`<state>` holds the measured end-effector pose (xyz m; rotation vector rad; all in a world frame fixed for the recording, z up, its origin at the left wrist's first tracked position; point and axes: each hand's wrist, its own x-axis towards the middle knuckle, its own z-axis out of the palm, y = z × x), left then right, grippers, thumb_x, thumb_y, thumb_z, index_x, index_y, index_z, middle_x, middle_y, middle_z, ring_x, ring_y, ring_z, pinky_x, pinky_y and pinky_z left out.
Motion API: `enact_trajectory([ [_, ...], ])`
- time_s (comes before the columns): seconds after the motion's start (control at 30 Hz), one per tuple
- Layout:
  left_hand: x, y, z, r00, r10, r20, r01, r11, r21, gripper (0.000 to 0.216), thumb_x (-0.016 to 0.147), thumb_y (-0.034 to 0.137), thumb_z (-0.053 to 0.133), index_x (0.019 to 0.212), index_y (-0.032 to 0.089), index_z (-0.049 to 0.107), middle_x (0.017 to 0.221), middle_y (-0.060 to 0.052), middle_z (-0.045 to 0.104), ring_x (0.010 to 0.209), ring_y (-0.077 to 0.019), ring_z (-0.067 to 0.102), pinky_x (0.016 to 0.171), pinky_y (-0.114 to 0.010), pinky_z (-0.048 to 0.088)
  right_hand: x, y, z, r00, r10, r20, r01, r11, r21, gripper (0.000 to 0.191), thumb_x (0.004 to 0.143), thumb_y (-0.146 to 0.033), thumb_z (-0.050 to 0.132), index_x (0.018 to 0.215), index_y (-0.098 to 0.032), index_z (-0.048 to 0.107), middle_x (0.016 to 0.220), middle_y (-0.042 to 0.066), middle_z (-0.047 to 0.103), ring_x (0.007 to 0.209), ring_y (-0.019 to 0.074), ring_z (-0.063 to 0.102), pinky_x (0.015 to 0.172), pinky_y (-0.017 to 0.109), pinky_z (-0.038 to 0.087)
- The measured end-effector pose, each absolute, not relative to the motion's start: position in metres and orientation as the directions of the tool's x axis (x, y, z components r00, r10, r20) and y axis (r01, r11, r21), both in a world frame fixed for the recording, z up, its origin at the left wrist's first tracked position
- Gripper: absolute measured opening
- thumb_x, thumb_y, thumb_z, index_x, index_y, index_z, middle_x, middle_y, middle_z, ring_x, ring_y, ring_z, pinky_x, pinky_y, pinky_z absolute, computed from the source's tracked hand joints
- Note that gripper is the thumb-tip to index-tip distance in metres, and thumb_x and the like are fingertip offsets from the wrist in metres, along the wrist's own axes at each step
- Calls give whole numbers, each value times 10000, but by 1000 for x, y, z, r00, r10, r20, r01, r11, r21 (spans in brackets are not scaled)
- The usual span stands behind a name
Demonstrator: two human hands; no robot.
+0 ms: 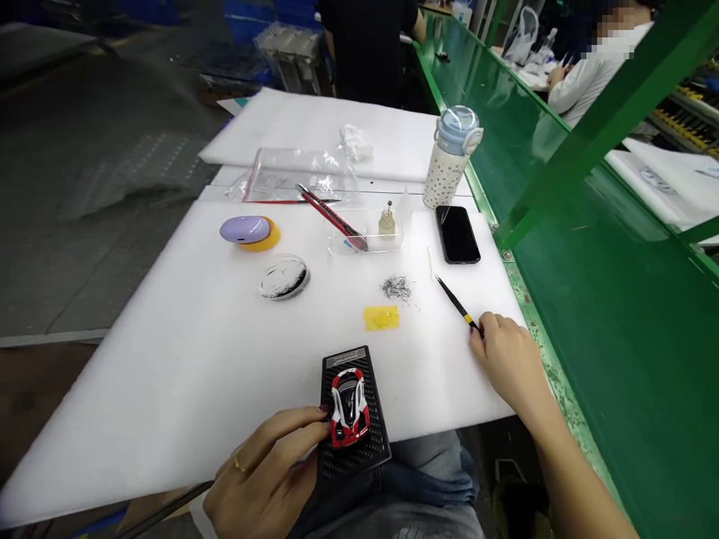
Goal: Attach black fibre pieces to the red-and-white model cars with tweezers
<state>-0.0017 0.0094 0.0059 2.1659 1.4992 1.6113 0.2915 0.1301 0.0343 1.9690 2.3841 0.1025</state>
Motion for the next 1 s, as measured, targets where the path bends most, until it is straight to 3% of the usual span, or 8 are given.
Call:
enact_trajectory([
  [0.13, -6, 11, -1, 14, 640, 769, 684, -567, 459, 199, 906, -55, 616, 934, 107, 728, 1000, -86, 708, 904, -129, 698, 780, -222, 594, 293, 138, 31, -299, 945, 132, 941, 269, 205, 215, 922, -156, 492, 741, -179, 606, 660, 95, 669, 636, 254, 642, 603, 363, 372],
  [0.23, -7, 10, -9, -22, 617, 786, 683, -565, 463, 227, 894, -52, 625, 961, 128, 745, 1015, -83, 735, 877, -139, 720, 728, -222, 605, 304, 136, 40, -355, 888, 293, 933, 320, 162, 228, 956, -178, 496, 799, -162, 660, 646, 78, 677, 576, 228, 608, 609, 366, 394],
  [0.37, -2, 14, -11, -96, 579, 809, 672, -562, 482, 260, 886, -32, 642, 1004, 173, 750, 1009, -63, 758, 834, -146, 732, 663, -225, 607, 300, 134, 66, -214, 796, 567, 920, 359, -156, 158, 983, -247, 565, 911, -209, 701, 731, 52, 721, 624, 202, 635, 567, 327, 407],
  [0.47, 1, 25, -3, -50, 570, 820, 643, -610, 464, 242, 900, -39, 618, 994, 146, 744, 975, -70, 738, 843, -139, 712, 667, -225, 598, 282, 147, 77, -84, 776, 625, 791, 433, -432, 109, 953, -292, 656, 870, -253, 715, 714, 14, 708, 619, 175, 620, 562, 310, 425],
  [0.57, 3, 35, 5, -14, 586, 810, 589, -650, 480, 231, 918, -43, 582, 971, 129, 726, 934, -65, 715, 823, -123, 689, 670, -218, 584, 266, 172, 72, -25, 839, 543, 672, 416, -613, 121, 922, -327, 686, 846, -241, 720, 677, 3, 679, 596, 160, 585, 576, 305, 442],
  [0.73, 4, 39, 2, -70, 647, 759, 525, -623, 580, 241, 904, -27, 590, 987, 172, 699, 917, -35, 707, 782, -113, 684, 659, -217, 586, 254, 202, 57, -171, 957, 235, 723, 284, -629, 234, 884, -410, 691, 772, -205, 680, 660, 30, 690, 570, 178, 603, 562, 320, 421],
  [0.9, 3, 37, -3, -100, 707, 700, 434, -602, 670, 227, 943, 15, 545, 982, 183, 692, 910, -32, 693, 800, -116, 687, 655, -222, 582, 241, 201, 44, -183, 977, 106, 394, 172, -903, 454, 865, -651, 692, 833, -205, 614, 652, 17, 660, 594, 164, 613, 556, 304, 476],
  [1.0, 1, 34, -6, -121, 726, 677, 393, -591, 705, 218, 965, 30, 530, 980, 173, 694, 920, -38, 687, 822, -120, 678, 659, -237, 570, 234, 199, 34, -208, 978, 24, 343, 96, -934, 506, 820, -690, 730, 825, -207, 577, 594, -17, 623, 528, 127, 546, 504, 275, 445],
])
